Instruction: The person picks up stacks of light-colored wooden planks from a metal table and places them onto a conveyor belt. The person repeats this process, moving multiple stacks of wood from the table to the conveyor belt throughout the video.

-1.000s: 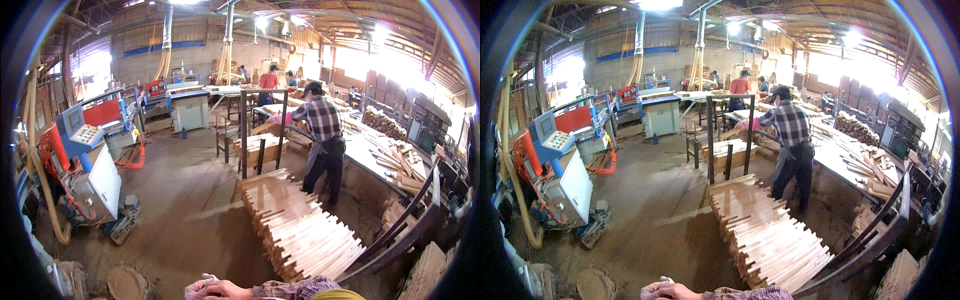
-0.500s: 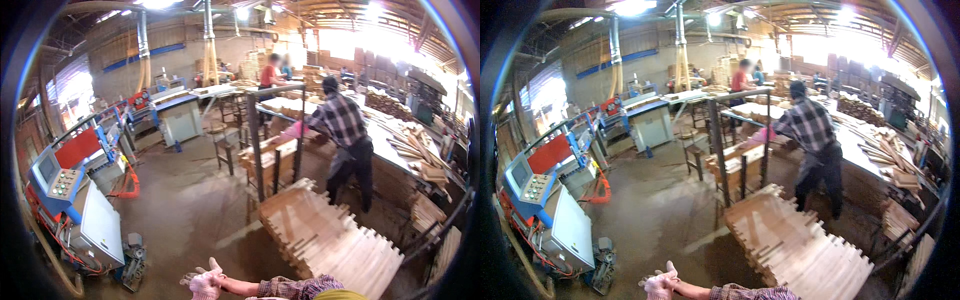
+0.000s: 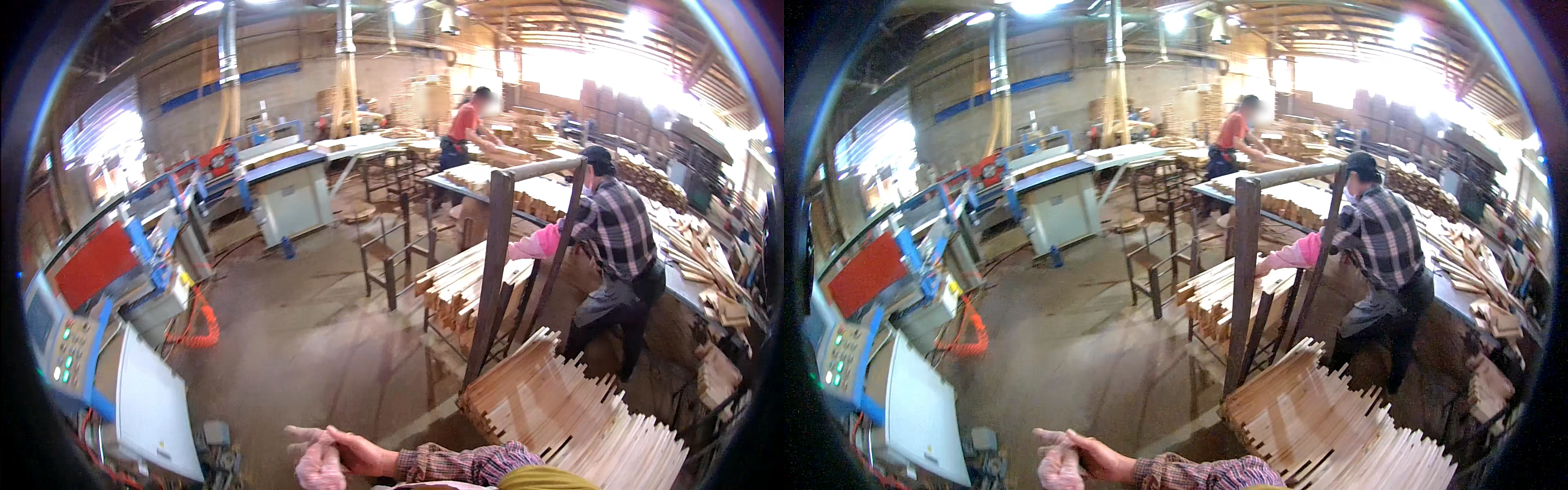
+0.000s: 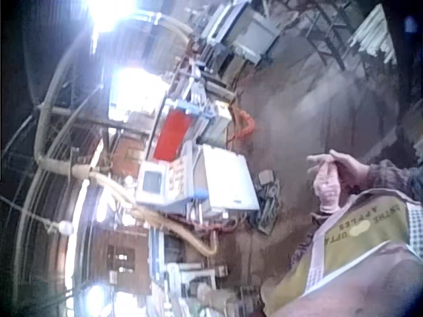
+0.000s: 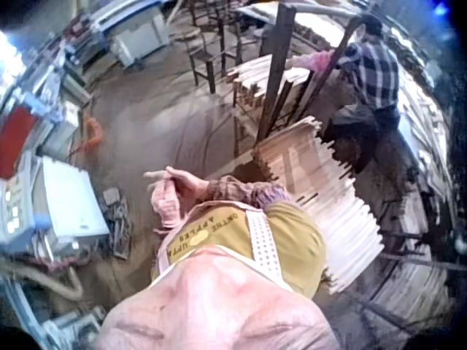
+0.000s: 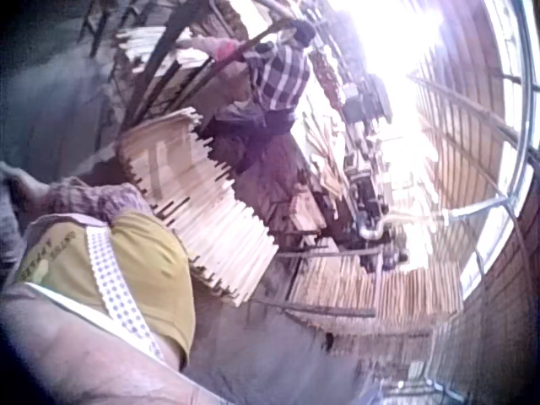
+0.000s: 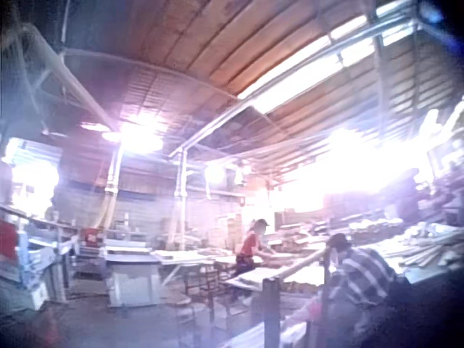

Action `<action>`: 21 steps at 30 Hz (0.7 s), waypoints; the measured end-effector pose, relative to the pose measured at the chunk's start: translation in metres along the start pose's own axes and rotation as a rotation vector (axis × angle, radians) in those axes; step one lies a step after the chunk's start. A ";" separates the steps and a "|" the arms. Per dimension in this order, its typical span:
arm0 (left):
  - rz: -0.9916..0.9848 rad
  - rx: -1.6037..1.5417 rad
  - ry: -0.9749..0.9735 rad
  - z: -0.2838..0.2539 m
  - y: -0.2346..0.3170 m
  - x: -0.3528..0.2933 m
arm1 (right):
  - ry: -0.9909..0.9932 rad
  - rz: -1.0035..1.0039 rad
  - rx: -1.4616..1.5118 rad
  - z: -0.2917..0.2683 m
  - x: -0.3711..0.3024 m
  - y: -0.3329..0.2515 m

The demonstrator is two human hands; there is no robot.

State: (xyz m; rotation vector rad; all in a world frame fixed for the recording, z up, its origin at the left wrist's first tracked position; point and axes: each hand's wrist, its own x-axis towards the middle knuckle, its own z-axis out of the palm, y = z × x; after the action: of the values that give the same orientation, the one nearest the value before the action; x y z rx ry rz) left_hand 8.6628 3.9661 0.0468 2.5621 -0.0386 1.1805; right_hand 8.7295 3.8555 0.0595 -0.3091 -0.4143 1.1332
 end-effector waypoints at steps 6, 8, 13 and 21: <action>-0.535 -0.875 -0.134 0.121 -0.091 0.121 | 0.326 -0.071 0.046 -0.126 0.102 -0.095; -0.339 -0.780 -0.166 0.154 -0.097 0.164 | 0.462 -0.135 0.002 -0.139 0.128 -0.131; 0.265 -0.102 -0.366 0.226 -0.124 0.255 | -0.071 -0.368 -0.028 -0.170 0.203 -0.220; 0.505 -0.466 -0.349 0.337 -0.143 0.436 | -0.384 -0.643 -0.057 -0.274 0.330 -0.399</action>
State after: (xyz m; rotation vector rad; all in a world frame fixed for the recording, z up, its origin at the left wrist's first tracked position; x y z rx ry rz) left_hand 9.2204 4.0488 0.1274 2.3489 -0.9662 0.7264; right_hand 9.2988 3.9927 0.0472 0.0063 -0.8183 0.5426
